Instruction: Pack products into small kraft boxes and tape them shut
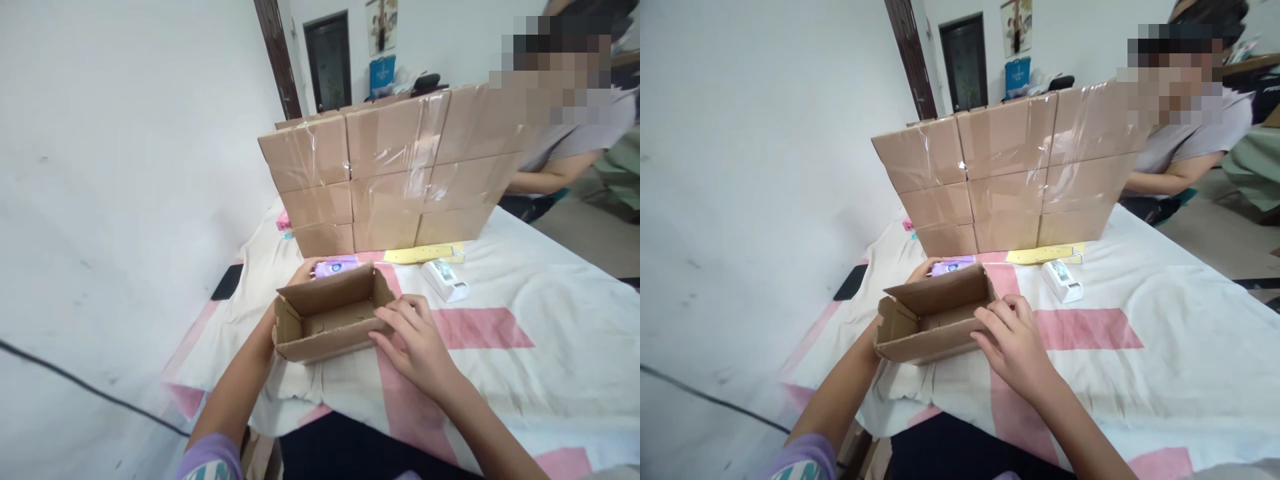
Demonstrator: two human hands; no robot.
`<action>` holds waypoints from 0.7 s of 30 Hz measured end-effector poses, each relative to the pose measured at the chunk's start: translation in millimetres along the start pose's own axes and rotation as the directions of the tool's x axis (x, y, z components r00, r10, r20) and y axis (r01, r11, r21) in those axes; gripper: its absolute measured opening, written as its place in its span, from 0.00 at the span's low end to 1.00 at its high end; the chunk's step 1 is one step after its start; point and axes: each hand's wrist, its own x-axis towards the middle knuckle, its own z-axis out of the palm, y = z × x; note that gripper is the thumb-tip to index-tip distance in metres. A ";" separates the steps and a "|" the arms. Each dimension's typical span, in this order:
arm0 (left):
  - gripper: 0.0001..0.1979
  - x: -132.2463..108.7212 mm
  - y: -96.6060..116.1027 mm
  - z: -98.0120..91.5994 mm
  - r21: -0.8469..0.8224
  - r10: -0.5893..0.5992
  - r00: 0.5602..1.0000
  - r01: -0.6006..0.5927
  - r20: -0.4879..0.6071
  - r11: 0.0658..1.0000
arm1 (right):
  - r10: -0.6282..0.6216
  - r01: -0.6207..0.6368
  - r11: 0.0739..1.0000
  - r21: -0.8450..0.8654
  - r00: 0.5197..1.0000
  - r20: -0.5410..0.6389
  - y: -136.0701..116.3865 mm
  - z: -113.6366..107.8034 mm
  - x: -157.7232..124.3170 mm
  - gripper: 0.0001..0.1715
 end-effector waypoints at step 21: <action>0.24 -85.1 148.8 -15.6 -0.483 -0.494 0.869 0.422 -0.026 0.767 | 0.143 -0.149 0.988 -0.035 0.981 -0.132 -20.3 16.4 -17.4 0.15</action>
